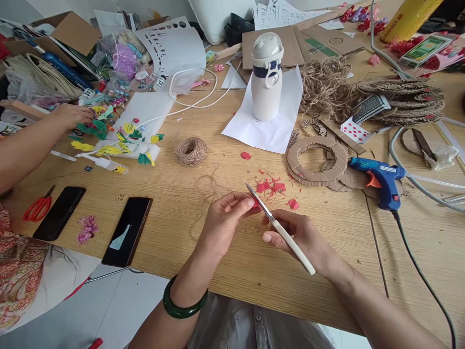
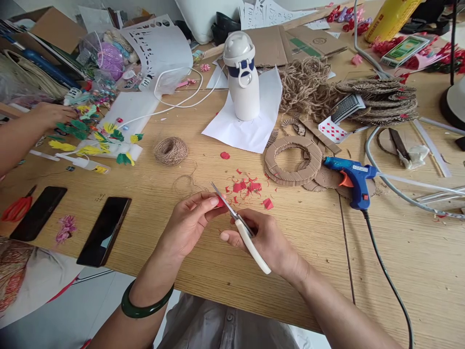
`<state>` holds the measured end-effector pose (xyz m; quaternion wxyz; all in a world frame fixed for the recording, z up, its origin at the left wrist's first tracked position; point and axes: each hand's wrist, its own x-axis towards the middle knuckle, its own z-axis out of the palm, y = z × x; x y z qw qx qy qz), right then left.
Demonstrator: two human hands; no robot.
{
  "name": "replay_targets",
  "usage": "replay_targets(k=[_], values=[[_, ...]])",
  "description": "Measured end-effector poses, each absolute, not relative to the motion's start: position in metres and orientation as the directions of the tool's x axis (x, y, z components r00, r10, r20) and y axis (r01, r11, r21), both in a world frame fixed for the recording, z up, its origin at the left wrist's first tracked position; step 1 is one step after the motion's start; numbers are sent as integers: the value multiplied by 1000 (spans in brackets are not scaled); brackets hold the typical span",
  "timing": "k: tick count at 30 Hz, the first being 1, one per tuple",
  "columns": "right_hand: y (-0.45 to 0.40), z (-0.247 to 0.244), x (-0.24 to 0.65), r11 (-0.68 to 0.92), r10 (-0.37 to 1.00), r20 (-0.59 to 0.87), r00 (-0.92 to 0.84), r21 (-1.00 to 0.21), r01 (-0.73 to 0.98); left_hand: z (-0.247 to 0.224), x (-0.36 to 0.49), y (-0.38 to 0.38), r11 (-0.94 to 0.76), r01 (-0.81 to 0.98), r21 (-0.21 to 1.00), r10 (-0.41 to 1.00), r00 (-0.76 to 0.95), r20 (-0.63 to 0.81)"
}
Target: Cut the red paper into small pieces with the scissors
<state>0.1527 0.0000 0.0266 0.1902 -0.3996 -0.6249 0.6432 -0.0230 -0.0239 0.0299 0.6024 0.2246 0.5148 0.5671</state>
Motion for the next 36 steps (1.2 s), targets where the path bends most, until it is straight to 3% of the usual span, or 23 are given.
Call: replay_targets(k=[36], values=[[-1,22,152,-138,742,-287,-606,-950,281,27,-31,-25,272,-433,859,910,-174,-376]])
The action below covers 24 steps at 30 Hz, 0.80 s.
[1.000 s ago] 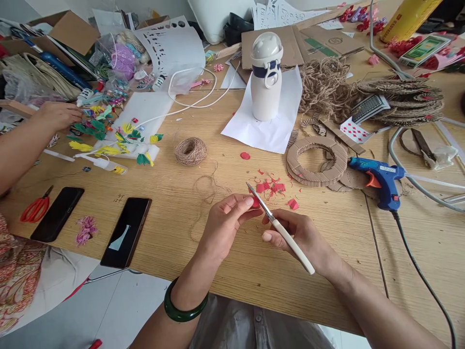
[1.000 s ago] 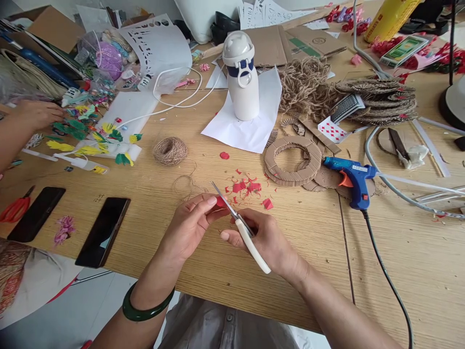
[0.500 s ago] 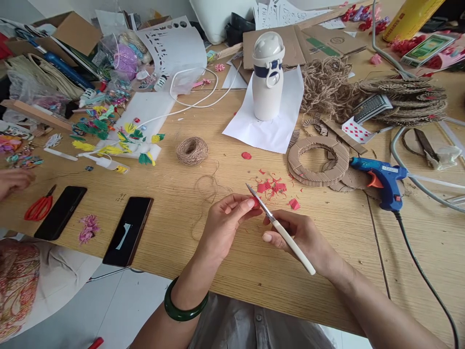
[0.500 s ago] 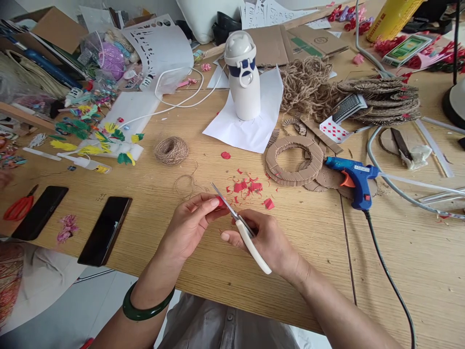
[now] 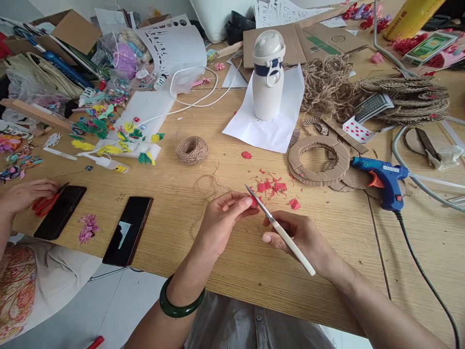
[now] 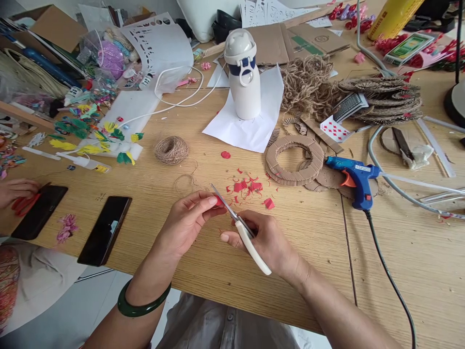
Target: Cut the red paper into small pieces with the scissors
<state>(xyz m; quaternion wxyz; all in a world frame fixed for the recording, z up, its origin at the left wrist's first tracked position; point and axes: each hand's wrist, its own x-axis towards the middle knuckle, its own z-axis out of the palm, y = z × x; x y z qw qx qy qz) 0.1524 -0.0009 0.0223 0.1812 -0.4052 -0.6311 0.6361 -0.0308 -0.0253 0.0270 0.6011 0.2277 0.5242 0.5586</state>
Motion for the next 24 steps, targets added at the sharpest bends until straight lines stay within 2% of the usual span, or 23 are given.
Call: replay_targets(k=[24], values=[[-2,19,150,-116,743,-299,-599,-939,324,27,-44,-19,296,-311,903,918,-170,-359]])
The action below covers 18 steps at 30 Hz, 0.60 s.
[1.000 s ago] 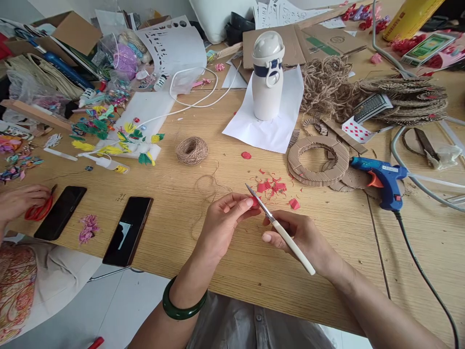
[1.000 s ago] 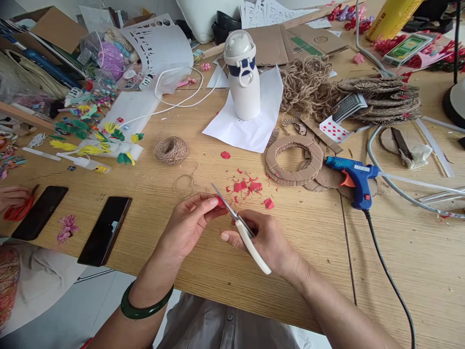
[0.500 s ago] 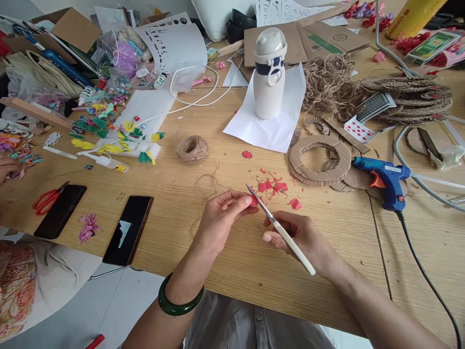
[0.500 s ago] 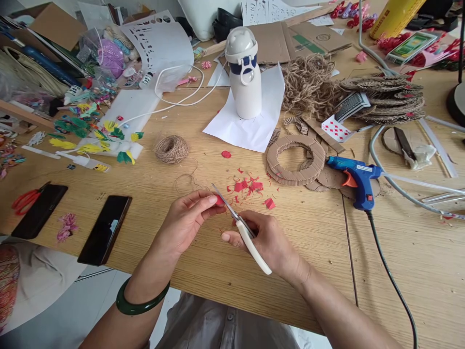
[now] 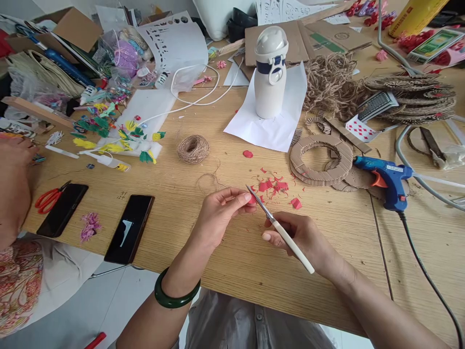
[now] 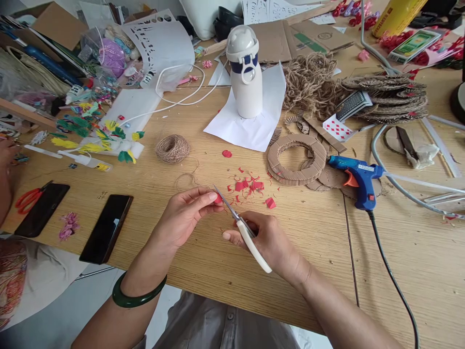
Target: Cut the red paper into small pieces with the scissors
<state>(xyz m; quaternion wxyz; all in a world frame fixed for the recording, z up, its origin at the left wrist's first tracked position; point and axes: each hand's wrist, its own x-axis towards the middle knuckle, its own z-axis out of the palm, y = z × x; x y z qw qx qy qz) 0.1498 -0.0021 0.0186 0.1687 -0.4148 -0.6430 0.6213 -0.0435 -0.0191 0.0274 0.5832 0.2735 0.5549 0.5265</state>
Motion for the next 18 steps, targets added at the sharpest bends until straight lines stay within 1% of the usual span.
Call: replay_targets(k=[3,8,13,18], values=[[-1,18,150,-124,756,-302,-581,-937,327,26,-44,-18,303,-328,895,911,-175,-372],[2,16,149,-150,807,-291,-514,-942,300,27,-45,-17,280,-421,863,889,-224,-398],[3,14,149,-173,817,-299,-492,-943,286,27,-44,-16,251,-504,827,880,-238,-412],[4,13,148,-179,819,-303,-488,-942,284,23,-46,-16,225,-536,814,884,-239,-402]])
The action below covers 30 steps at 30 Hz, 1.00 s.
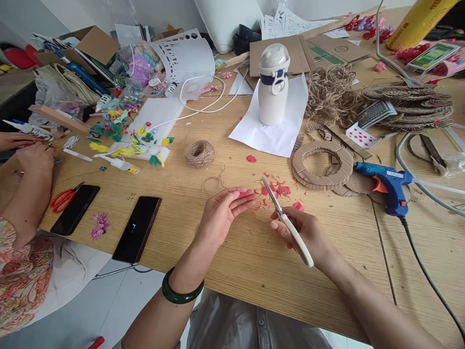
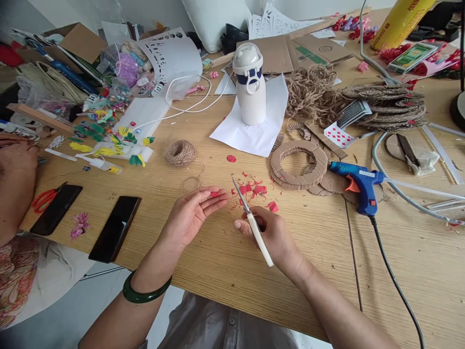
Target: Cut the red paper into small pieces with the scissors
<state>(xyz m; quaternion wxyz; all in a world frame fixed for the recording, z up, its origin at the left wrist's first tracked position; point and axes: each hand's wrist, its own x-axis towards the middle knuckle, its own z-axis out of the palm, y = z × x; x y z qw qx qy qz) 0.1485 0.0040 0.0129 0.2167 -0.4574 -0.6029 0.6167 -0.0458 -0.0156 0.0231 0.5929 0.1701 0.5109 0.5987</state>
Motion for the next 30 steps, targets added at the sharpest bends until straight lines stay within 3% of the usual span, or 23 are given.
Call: replay_targets(k=[10,18,24,30], values=[[4,8,149,-169,827,-290,-482,-945,279,13,-50,-12,214,-505,836,887,-258,-383],[2,11,147,-152,837,-269,-477,-951,269,22,-52,30,109,-374,921,912,-331,-243],[5,6,147,-168,921,-187,-342,-982,86,31,-36,18,269,-247,931,939,-148,-311],[3,15,146,-62,972,-49,-230,-997,-52,40,-22,-11,403,-142,904,915,45,-401]])
